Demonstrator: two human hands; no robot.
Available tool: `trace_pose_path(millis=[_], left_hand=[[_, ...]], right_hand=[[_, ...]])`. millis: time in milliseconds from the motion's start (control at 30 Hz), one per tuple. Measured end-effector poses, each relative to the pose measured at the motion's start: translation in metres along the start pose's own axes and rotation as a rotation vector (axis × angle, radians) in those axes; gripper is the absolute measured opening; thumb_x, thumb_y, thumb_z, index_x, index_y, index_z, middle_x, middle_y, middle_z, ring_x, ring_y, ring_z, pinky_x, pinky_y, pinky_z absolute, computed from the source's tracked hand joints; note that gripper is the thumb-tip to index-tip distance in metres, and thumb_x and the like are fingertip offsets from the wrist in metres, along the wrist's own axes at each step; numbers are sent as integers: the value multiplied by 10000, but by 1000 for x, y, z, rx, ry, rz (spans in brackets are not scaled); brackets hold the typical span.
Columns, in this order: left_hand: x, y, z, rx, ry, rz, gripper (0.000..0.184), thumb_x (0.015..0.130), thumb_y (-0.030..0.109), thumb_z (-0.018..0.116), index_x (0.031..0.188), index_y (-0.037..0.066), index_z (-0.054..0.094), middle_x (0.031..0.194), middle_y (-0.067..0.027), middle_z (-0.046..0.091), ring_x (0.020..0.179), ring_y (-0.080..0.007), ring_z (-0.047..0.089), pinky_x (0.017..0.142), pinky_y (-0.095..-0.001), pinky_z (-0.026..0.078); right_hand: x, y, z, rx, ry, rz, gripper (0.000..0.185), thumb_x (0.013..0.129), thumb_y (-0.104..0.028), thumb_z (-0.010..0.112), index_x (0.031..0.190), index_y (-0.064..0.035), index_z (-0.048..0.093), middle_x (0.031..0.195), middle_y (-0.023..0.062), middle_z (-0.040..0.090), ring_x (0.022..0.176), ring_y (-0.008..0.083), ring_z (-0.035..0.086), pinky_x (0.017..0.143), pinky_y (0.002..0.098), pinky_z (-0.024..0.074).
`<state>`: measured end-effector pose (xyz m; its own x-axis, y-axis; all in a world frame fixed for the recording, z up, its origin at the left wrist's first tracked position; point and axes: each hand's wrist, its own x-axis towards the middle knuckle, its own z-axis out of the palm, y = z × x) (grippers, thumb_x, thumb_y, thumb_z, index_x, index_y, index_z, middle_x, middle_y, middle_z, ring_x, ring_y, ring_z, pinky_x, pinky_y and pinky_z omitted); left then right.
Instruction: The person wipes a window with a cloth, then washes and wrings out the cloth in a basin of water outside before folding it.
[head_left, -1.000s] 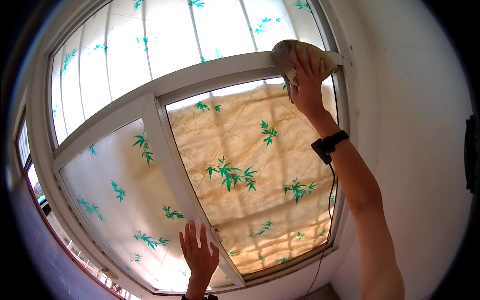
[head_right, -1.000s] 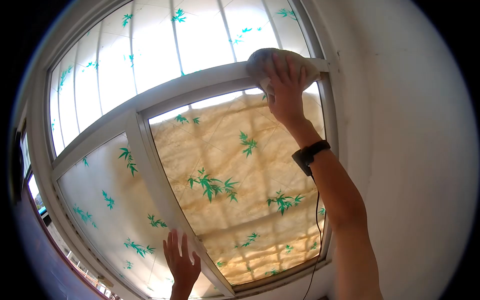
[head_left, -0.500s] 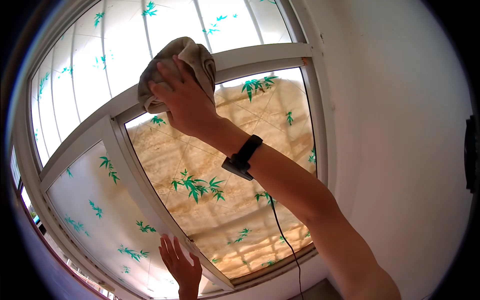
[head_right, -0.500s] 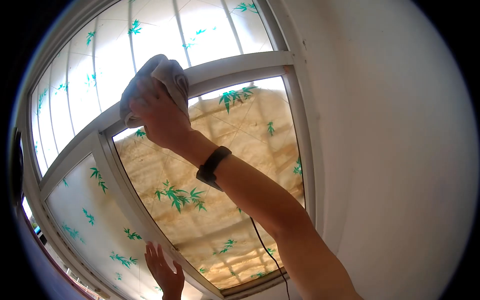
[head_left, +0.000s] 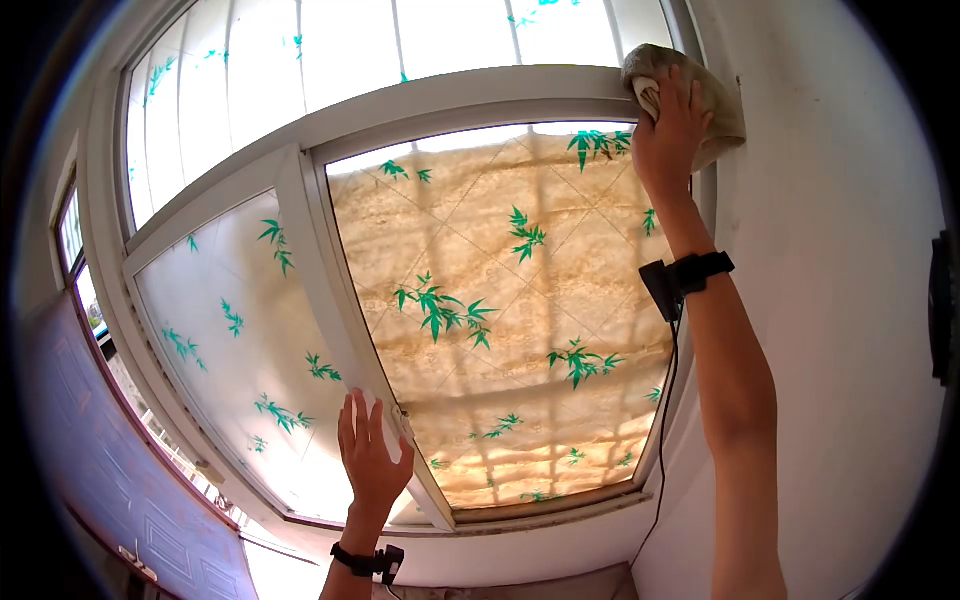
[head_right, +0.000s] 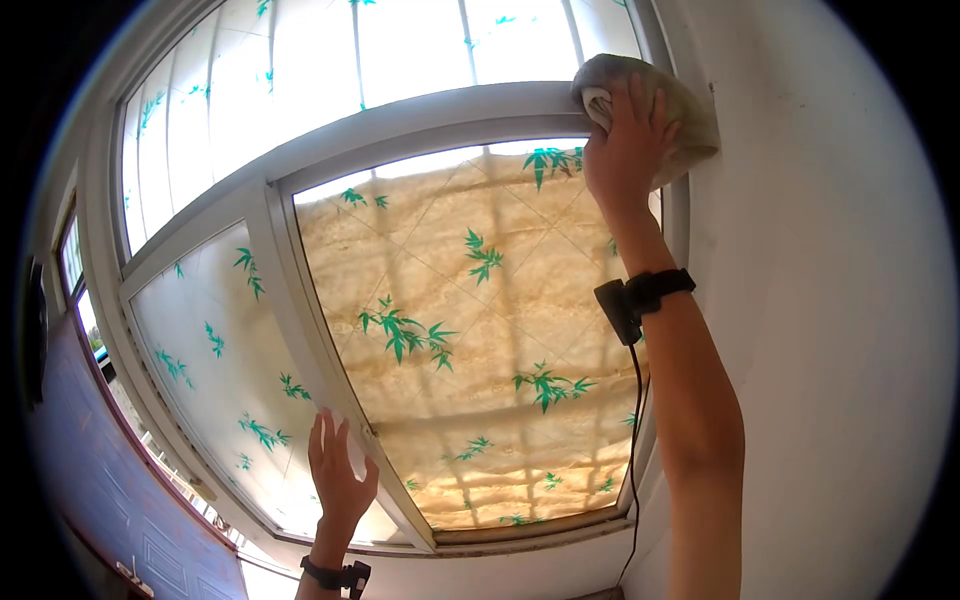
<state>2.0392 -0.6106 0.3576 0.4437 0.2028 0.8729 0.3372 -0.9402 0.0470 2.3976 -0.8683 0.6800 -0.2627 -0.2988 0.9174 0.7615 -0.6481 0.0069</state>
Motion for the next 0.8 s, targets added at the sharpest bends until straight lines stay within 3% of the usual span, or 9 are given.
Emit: trace_pose_path(millis=[167, 300, 333, 367, 433, 467, 633, 700, 800], left_hand=[[-2, -10, 0, -87, 36, 11, 641, 733, 172, 669, 1328, -20, 532, 1528, -252, 346, 1417, -433, 315, 1126, -560, 314], [-1, -22, -8, -121, 27, 60, 631, 756, 212, 664, 1314, -51, 531, 1500, -266, 381, 1412, -433, 325, 1147, -559, 289], [-2, -28, -9, -126, 7, 75, 645, 766, 225, 661, 1328, -55, 514, 1503, -265, 376, 1415, -426, 324, 1155, -559, 274], [-3, -34, -11, -129, -14, 93, 660, 776, 238, 657, 1342, -60, 497, 1506, -263, 371, 1418, -418, 322, 1163, -558, 260], [-4, -44, -18, -172, -54, 114, 714, 798, 265, 663, 1398, -52, 441, 1538, -245, 332, 1443, -393, 295, 1190, -549, 214], [-5, -49, -21, -209, -82, 124, 710, 805, 262, 661, 1406, -41, 435, 1548, -243, 311, 1449, -404, 272, 1186, -555, 210], [-42, -96, -44, -349, -190, 152, 620, 865, 225, 624, 1412, -1, 441, 1558, -230, 277, 1469, -403, 218, 1187, -561, 209], [-72, -125, -54, -358, -198, 128, 570, 869, 208, 618, 1380, 4, 471, 1549, -236, 287, 1464, -397, 234, 1179, -559, 234], [-118, -168, -65, -317, -236, 62, 524, 865, 183, 615, 1343, 5, 499, 1531, -238, 320, 1451, -391, 265, 1171, -557, 255]], right_hand=[[-13, -94, 9, 34, 1, -85, 519, 849, -42, 584, 1360, -115, 522, 1501, 134, 445, 1382, 490, 334, 1090, 713, 216], [-3, -184, 25, 233, -101, -180, 532, 841, -72, 628, 1360, -120, 523, 1423, 152, 525, 1349, 410, 425, 1076, 616, 296], [4, -213, 21, 269, -124, -128, 470, 887, -113, 615, 1350, -90, 535, 1351, 180, 577, 1279, 382, 512, 1069, 508, 366], [10, -238, 25, 282, -129, -130, 470, 887, -113, 615, 1350, -90, 535, 1351, 180, 577, 1279, 382, 512, 1069, 508, 366], [22, -290, 35, 506, -211, 32, 303, 906, -161, 629, 1202, -97, 603, 1060, 134, 669, 1034, 335, 617, 939, 429, 447], [24, -320, 33, 608, -155, 85, 291, 933, -175, 608, 1211, -94, 594, 1031, 138, 691, 988, 331, 651, 908, 431, 468], [18, -455, 29, 706, -396, 84, 333, 913, -140, 606, 1244, -106, 593, 1151, 126, 680, 1094, 315, 626, 973, 445, 443], [-6, -497, 40, 239, -416, -434, 433, 870, -107, 644, 1296, -87, 567, 1311, 130, 615, 1272, 326, 531, 1036, 504, 406], [-31, -551, 62, 268, -280, -541, 465, 835, -81, 661, 1289, -115, 571, 1322, 111, 612, 1287, 300, 518, 1037, 527, 398]])
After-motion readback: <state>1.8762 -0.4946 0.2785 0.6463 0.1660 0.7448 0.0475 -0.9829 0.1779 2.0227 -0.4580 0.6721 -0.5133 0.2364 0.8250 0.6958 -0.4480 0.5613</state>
